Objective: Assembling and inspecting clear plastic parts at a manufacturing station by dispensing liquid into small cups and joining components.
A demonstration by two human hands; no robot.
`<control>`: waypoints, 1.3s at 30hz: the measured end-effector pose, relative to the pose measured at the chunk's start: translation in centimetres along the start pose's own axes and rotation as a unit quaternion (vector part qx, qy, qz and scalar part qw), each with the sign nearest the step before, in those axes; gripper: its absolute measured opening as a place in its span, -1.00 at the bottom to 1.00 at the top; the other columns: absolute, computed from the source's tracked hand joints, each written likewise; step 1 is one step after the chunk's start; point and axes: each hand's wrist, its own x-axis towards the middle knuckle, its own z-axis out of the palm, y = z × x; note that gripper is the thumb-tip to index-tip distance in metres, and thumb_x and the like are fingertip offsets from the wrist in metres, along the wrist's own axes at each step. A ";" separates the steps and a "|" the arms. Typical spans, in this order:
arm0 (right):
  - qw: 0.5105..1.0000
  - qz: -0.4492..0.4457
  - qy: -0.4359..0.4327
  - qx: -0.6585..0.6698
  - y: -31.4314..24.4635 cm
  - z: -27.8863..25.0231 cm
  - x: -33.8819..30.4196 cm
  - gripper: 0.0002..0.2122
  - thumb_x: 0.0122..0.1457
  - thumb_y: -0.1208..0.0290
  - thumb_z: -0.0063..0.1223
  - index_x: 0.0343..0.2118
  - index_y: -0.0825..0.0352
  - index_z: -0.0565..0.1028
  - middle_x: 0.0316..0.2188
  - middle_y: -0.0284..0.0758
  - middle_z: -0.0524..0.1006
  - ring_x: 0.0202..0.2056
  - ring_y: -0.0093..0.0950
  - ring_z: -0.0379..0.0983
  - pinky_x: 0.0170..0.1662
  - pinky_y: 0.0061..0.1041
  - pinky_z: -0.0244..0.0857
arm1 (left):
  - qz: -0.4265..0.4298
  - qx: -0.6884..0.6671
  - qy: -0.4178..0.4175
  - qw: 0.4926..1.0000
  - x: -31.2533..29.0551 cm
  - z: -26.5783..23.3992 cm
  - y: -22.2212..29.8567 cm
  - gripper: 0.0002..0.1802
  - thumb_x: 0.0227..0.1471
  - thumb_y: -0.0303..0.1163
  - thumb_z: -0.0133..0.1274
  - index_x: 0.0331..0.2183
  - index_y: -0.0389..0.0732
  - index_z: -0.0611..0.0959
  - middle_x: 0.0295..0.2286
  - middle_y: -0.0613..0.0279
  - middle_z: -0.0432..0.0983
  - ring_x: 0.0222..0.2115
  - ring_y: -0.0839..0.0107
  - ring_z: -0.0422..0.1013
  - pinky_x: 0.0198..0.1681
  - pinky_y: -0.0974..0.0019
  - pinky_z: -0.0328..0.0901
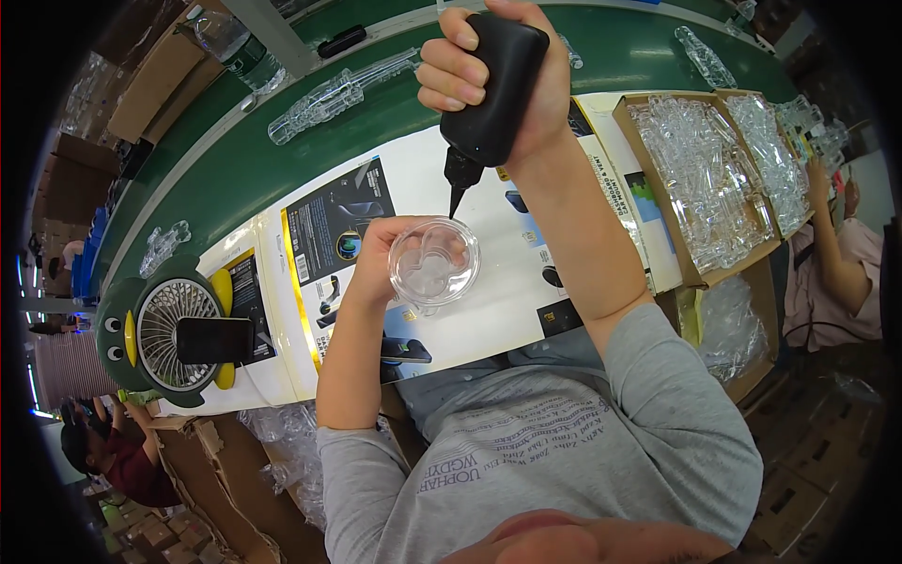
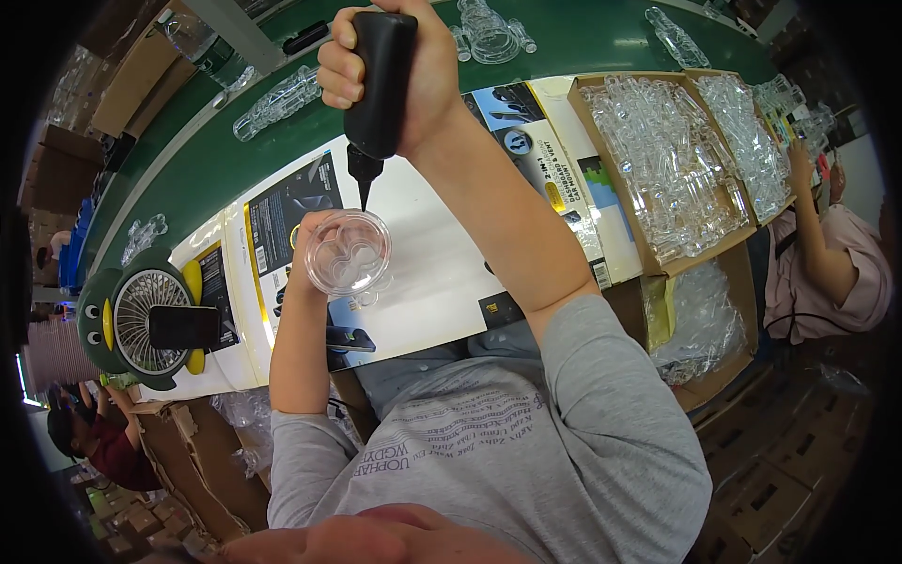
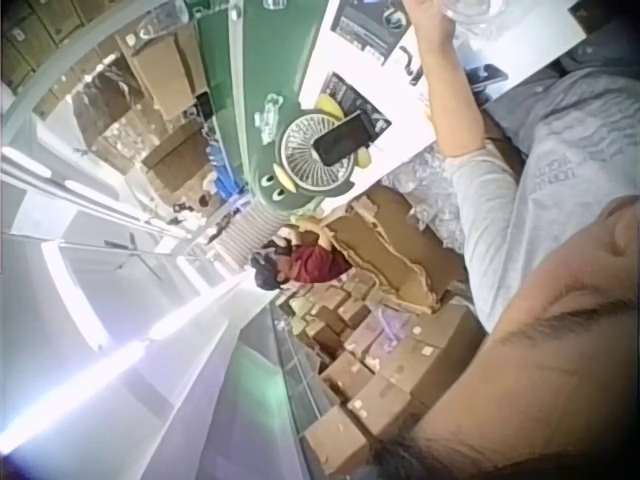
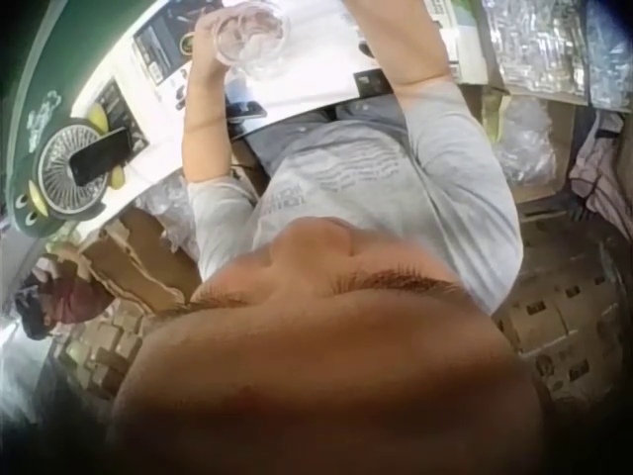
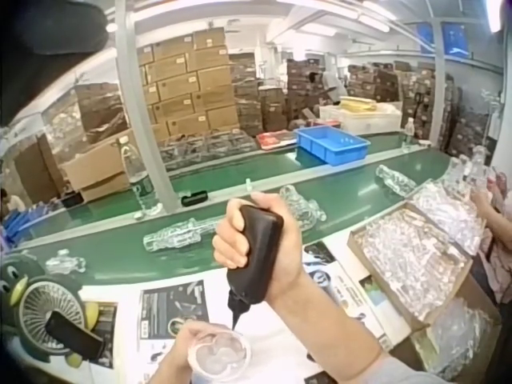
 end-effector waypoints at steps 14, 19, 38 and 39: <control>0.998 0.047 -0.011 0.041 0.7 0.5 -0.1 -0.65 0.14 0.16 -0.39 -0.61 0.34 0.28 -0.80 -0.37 0.22 -0.75 -0.54 0.13 -0.61 -0.61 0.08 | -0.037 -0.055 -0.067 0.996 0.2 0.0 -0.1 -0.73 -0.21 -0.47 0.18 -0.37 -0.41 0.59 -0.47 0.15 0.54 -0.45 0.46 0.45 -0.35 0.44 0.34; 0.997 0.058 -0.018 0.052 1.0 0.6 -0.2 -0.65 0.14 0.16 -0.38 -0.61 0.33 0.27 -0.79 -0.37 0.22 -0.75 -0.55 0.13 -0.62 -0.63 0.08 | -0.058 -0.070 -0.081 0.993 0.2 0.0 -0.4 -0.71 -0.22 -0.46 0.19 -0.36 -0.41 0.59 -0.46 0.14 0.54 -0.44 0.44 0.47 -0.32 0.42 0.35; 0.994 0.084 -0.031 0.060 1.7 0.5 -0.2 -0.66 0.15 0.17 -0.38 -0.59 0.33 0.27 -0.79 -0.38 0.21 -0.73 -0.55 0.14 -0.60 -0.64 0.09 | -0.042 0.005 -0.129 0.991 0.4 0.8 0.3 -0.57 -0.07 -0.17 0.08 -0.39 -0.43 0.59 -0.49 0.13 0.54 -0.47 0.42 0.47 -0.32 0.40 0.35; 0.994 0.096 -0.050 0.027 1.6 0.1 -0.1 -0.67 0.13 0.16 -0.39 -0.60 0.30 0.25 -0.79 -0.41 0.19 -0.72 -0.56 0.12 -0.59 -0.64 0.07 | -0.038 -0.002 -0.135 0.990 0.5 0.8 0.2 -0.57 -0.06 -0.18 0.07 -0.38 -0.43 0.58 -0.49 0.13 0.54 -0.47 0.42 0.47 -0.32 0.40 0.34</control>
